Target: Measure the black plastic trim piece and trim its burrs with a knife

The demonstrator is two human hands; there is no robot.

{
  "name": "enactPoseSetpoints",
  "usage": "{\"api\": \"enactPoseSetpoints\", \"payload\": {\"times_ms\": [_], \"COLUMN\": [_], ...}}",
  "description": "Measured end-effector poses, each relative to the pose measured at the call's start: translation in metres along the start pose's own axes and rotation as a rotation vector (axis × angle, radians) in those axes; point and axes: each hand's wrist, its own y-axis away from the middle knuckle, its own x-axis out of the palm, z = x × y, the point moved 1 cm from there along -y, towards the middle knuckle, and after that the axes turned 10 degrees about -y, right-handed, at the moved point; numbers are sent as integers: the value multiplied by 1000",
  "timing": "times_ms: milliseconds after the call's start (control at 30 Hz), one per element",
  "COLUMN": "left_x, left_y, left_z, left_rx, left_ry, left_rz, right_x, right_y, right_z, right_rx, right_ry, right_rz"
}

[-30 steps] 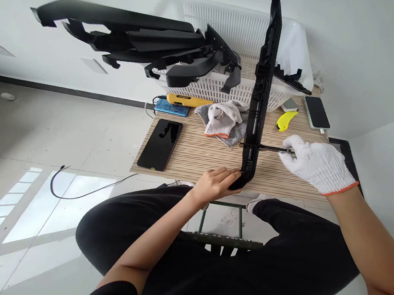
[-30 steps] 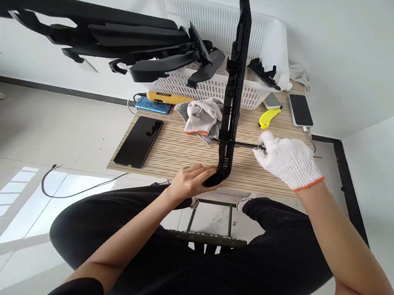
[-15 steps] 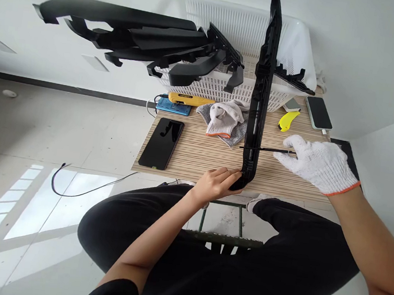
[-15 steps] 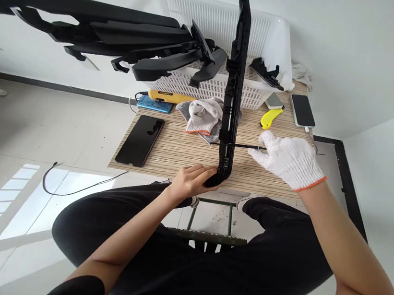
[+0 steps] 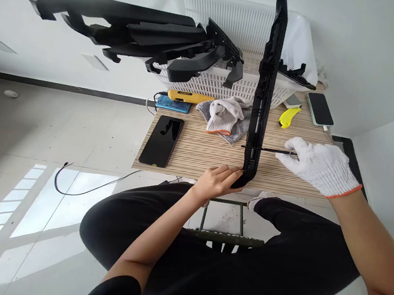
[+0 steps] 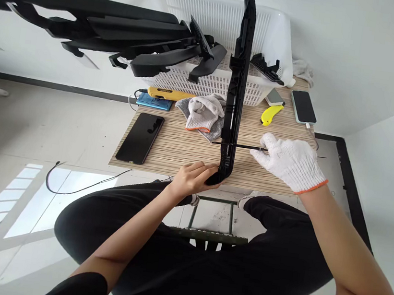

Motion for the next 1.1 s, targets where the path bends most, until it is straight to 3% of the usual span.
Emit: {"api": "enactPoseSetpoints", "payload": {"times_ms": [633,1100], "left_x": [0,0], "left_y": [3,2], "left_z": [0,-1], "left_rx": [9,-2], "left_ry": [7,-4], "left_rz": [10,9], "right_x": [4,9], "right_y": [4,6], "right_z": [2,6], "right_rx": [-7,-76], "right_ry": [-11,18], "right_rz": [-56,29]}}
